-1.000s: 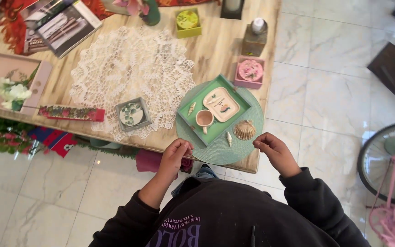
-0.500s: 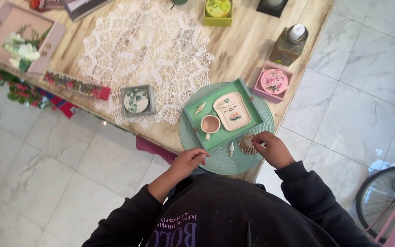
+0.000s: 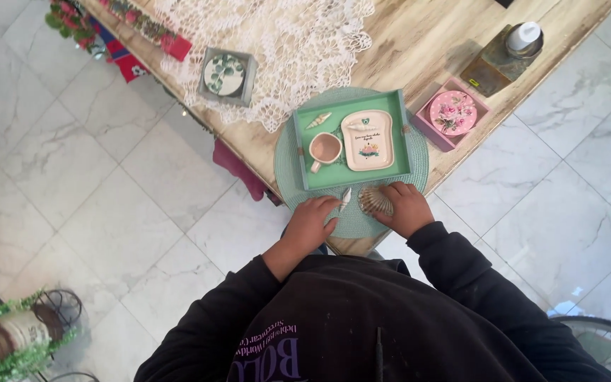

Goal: The person is moving various components of a tea set, including mugs, a tray, and a decorative box, from a table to a storage shelf.

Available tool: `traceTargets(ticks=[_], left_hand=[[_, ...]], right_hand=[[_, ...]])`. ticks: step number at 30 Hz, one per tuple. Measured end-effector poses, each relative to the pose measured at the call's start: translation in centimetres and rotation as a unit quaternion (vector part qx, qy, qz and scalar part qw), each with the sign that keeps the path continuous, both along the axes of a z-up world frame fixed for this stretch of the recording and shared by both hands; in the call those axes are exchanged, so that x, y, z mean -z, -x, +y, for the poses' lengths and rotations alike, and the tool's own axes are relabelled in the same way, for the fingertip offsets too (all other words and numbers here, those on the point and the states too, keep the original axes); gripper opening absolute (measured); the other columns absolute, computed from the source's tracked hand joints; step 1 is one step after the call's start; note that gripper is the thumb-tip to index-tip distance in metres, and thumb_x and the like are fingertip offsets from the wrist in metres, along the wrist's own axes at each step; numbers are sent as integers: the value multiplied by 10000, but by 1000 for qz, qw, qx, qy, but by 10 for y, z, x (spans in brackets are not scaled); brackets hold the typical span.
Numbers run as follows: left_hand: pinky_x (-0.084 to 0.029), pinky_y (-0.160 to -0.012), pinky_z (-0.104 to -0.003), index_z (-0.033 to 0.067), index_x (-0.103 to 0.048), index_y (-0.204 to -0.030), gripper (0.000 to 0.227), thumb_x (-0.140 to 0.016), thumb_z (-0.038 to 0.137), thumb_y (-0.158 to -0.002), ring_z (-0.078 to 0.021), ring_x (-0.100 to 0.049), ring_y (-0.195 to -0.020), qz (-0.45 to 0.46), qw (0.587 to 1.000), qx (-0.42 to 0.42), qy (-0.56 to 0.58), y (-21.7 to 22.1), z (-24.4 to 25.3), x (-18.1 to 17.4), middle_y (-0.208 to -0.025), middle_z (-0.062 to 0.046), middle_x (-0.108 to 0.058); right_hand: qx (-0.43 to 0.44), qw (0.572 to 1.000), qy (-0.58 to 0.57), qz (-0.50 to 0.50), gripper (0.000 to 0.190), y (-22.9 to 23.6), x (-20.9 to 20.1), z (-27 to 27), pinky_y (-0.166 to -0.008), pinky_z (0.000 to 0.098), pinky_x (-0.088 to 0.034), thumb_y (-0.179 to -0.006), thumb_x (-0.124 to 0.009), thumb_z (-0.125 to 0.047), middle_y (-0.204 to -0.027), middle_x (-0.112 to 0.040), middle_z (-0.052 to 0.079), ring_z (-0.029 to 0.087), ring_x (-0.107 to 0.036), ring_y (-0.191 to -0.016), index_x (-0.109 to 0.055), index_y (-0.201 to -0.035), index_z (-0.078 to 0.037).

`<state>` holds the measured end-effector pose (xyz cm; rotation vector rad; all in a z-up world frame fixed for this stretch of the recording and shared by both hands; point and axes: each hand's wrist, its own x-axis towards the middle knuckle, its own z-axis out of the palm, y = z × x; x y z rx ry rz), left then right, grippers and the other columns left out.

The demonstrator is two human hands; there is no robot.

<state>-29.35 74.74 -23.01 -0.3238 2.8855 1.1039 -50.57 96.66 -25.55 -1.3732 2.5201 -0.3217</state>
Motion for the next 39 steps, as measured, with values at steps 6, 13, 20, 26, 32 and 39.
traceTargets(ticks=[6,13,20,26,32,39], left_hand=[[-467,-1113,-568,134,-575,-1583,637,-733,180,-968,-398,-549,-1428,-5,992,2,127,24,46,8,-1635,-170,-517],[-511,-1035,-503,168,-525,-1605,665,-696,197,-964,-325,-568,-1330,-29,981,23,188,31,43,40,-1643,-113,-444],[-532,-996,-460,153,-629,-1387,404,-624,126,-984,-316,-617,-1245,48,982,19,181,31,28,87,-1500,-91,-542],[-547,-1024,-483,148,-670,-1297,336,-592,62,-981,-361,-638,-1224,70,993,8,91,34,21,80,-1430,-92,-586],[-577,-975,-408,218,-733,-1289,365,-665,82,-957,-305,-697,-1189,31,983,-105,-147,35,34,13,-1336,-72,-672],[-570,-851,-278,185,-625,-1487,553,-745,79,-957,-174,-709,-1096,19,905,-189,-382,90,18,-18,-1327,-111,-721]], right_hand=[[54,998,-37,19,953,-14,4,9,-1052,477,-604,-741,-845,-683,-1421,-560,19,317,-591,-1319,-585,-1543,-238],[82,996,-25,-31,962,-5,25,11,-1083,528,-576,-650,-938,-596,-1455,-455,6,347,-543,-1339,-576,-1472,-252],[76,996,-15,-47,872,-8,34,14,-1083,494,-563,-643,-939,-591,-1416,-494,-43,296,-553,-1343,-583,-1385,-305],[70,995,-41,-53,875,-15,15,4,-1084,495,-558,-735,-923,-501,-1397,-508,-22,289,-531,-1360,-531,-1488,-291],[43,996,-62,-39,902,-17,14,-2,-1082,487,-562,-758,-914,-476,-1378,-517,-29,275,-517,-1360,-510,-1548,-312],[22,997,-63,-35,1029,-22,-11,-3,-1081,523,-539,-687,-914,-542,-1470,-487,36,328,-499,-1402,-497,-1584,-257]])
